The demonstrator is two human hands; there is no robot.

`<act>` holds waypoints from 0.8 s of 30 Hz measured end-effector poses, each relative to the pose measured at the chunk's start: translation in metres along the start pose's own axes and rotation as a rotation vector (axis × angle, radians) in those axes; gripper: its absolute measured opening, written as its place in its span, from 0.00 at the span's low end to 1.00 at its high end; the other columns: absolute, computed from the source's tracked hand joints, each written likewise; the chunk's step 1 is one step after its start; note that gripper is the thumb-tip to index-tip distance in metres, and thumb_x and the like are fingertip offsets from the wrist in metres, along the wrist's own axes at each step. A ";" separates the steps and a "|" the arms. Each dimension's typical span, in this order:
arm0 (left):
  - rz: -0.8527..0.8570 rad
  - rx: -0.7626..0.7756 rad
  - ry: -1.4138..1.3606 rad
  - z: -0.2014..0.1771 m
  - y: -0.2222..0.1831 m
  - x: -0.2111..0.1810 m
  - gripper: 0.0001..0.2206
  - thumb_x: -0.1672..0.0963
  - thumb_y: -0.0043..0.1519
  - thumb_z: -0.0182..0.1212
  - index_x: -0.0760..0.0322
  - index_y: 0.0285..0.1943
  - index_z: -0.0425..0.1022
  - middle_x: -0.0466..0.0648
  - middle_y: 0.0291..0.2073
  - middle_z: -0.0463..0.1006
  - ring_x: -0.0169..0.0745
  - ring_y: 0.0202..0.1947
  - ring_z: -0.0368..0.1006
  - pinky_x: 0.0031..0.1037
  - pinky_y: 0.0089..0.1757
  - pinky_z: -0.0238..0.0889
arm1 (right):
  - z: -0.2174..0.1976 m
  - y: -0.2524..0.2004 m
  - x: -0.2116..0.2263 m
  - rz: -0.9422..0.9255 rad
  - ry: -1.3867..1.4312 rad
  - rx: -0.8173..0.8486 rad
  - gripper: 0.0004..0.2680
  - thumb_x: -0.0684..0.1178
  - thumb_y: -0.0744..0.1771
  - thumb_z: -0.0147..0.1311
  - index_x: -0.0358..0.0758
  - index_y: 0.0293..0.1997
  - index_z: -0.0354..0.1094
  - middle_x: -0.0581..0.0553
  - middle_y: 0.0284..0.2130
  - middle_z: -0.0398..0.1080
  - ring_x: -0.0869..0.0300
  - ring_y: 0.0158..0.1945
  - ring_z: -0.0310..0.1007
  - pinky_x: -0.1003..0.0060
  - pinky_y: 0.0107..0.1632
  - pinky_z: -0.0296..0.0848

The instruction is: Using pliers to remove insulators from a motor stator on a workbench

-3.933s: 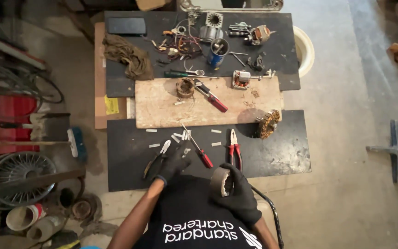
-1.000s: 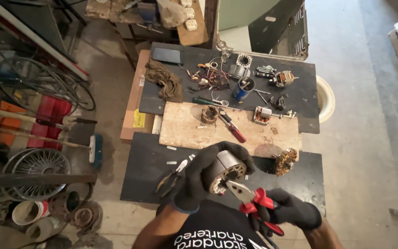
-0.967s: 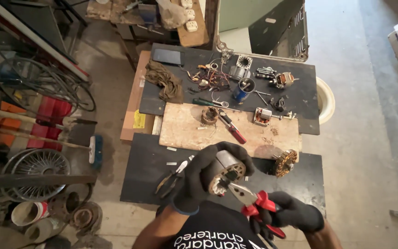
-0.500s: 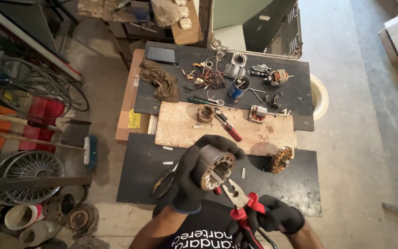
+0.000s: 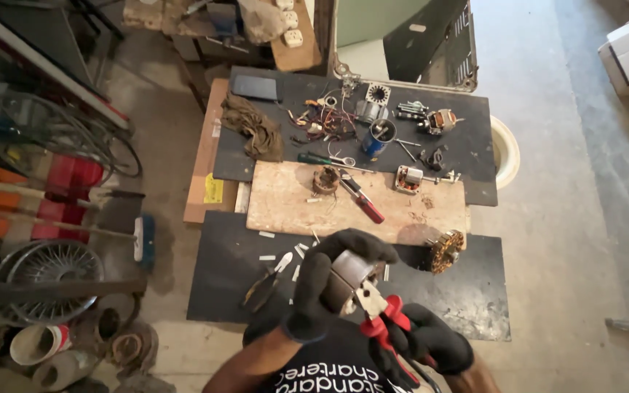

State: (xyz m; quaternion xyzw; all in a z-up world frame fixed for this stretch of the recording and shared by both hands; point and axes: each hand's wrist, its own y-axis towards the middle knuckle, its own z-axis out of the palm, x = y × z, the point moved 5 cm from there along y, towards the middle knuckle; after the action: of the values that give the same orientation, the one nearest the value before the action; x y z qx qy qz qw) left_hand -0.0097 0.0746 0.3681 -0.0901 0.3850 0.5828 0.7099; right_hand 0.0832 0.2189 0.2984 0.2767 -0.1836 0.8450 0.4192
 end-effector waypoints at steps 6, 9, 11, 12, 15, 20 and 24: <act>0.029 -0.078 -0.354 -0.017 0.003 0.018 0.24 0.47 0.71 0.43 0.73 0.52 0.72 0.60 0.48 0.76 0.63 0.51 0.74 0.47 0.55 0.68 | -0.023 -0.025 0.001 -0.039 -0.190 -0.031 0.04 0.36 0.58 0.51 0.27 0.27 0.60 0.27 0.33 0.67 0.36 0.40 0.67 0.38 0.45 0.70; 0.010 -0.151 -0.389 -0.021 0.002 0.019 0.24 0.46 0.69 0.45 0.75 0.50 0.72 0.63 0.46 0.77 0.66 0.49 0.75 0.46 0.52 0.68 | -0.009 -0.021 0.000 -0.123 -0.039 0.067 0.04 0.35 0.61 0.49 0.24 0.29 0.57 0.12 0.43 0.65 0.23 0.50 0.67 0.25 0.50 0.70; 0.115 -0.141 -0.305 -0.017 0.004 0.013 0.25 0.46 0.70 0.43 0.74 0.49 0.72 0.59 0.45 0.76 0.59 0.49 0.74 0.48 0.54 0.67 | -0.014 -0.023 -0.010 -0.100 0.077 0.103 0.07 0.39 0.59 0.49 0.24 0.34 0.59 0.02 0.46 0.63 0.17 0.44 0.69 0.25 0.46 0.71; 0.114 -0.140 -0.305 -0.015 0.003 0.011 0.25 0.46 0.70 0.43 0.74 0.49 0.72 0.59 0.45 0.76 0.59 0.49 0.74 0.48 0.54 0.67 | -0.021 -0.026 -0.013 -0.102 0.078 0.102 0.07 0.39 0.59 0.49 0.24 0.34 0.59 0.02 0.46 0.63 0.17 0.44 0.69 0.25 0.46 0.71; 0.168 -0.091 -0.198 -0.008 0.003 0.001 0.25 0.46 0.72 0.41 0.74 0.53 0.71 0.60 0.49 0.75 0.64 0.55 0.73 0.49 0.57 0.66 | -0.052 -0.033 -0.039 0.084 0.194 -0.050 0.09 0.38 0.52 0.51 0.24 0.27 0.61 0.01 0.44 0.65 0.20 0.41 0.72 0.32 0.44 0.75; 0.322 -0.072 0.037 -0.003 0.003 -0.012 0.25 0.44 0.72 0.46 0.74 0.49 0.71 0.61 0.47 0.74 0.64 0.54 0.73 0.50 0.57 0.69 | -0.092 -0.045 -0.085 0.289 0.437 0.012 0.24 0.36 0.51 0.51 0.06 0.46 0.53 0.00 0.43 0.63 0.16 0.40 0.70 0.30 0.40 0.74; 0.428 -0.039 0.082 -0.003 0.006 -0.015 0.23 0.46 0.73 0.44 0.73 0.48 0.71 0.60 0.46 0.74 0.61 0.50 0.74 0.53 0.57 0.68 | -0.091 -0.043 -0.085 0.154 0.449 -0.138 0.09 0.40 0.49 0.51 0.31 0.10 0.49 0.07 0.21 0.64 0.21 0.26 0.68 0.37 0.30 0.69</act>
State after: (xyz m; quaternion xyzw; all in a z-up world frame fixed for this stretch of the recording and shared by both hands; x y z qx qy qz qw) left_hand -0.0171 0.0633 0.3777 -0.0436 0.4128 0.7233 0.5519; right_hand 0.1314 0.2418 0.1777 0.0378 -0.1639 0.9002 0.4016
